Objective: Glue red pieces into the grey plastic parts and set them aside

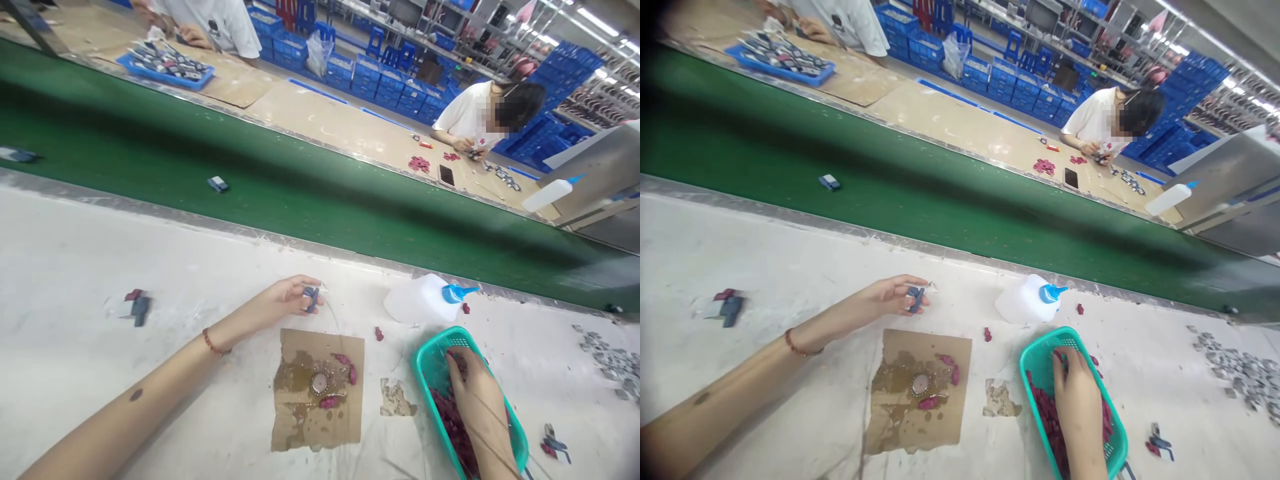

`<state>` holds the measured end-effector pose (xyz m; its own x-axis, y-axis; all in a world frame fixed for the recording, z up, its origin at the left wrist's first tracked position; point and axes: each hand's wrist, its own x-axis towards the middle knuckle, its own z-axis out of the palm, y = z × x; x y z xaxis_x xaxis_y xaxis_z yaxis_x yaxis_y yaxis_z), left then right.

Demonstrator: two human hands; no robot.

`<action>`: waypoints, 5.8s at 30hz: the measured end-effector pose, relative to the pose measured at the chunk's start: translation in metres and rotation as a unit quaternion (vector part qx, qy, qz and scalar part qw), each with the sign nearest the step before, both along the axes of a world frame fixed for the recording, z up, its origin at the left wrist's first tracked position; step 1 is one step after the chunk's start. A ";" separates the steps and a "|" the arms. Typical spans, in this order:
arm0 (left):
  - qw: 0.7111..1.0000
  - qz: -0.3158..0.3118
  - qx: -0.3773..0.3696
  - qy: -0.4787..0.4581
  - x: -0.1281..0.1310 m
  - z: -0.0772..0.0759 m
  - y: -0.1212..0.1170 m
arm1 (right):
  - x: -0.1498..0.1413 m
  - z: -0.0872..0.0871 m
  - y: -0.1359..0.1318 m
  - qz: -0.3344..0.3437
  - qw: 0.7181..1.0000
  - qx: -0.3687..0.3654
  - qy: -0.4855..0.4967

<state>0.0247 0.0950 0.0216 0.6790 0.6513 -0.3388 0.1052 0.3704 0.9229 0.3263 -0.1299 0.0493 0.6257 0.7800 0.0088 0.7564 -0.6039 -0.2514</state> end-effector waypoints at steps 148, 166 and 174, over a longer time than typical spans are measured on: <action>0.781 -0.010 0.593 0.196 0.139 -0.027 0.119 | -0.006 -0.007 -0.028 0.101 0.990 0.017 0.099; 0.942 0.030 0.325 0.074 0.167 -0.003 0.067 | -0.027 0.008 -0.016 -0.132 0.842 0.240 0.465; 0.988 0.118 0.087 -0.037 0.035 -0.004 -0.010 | -0.089 -0.007 0.033 0.107 0.878 0.211 0.416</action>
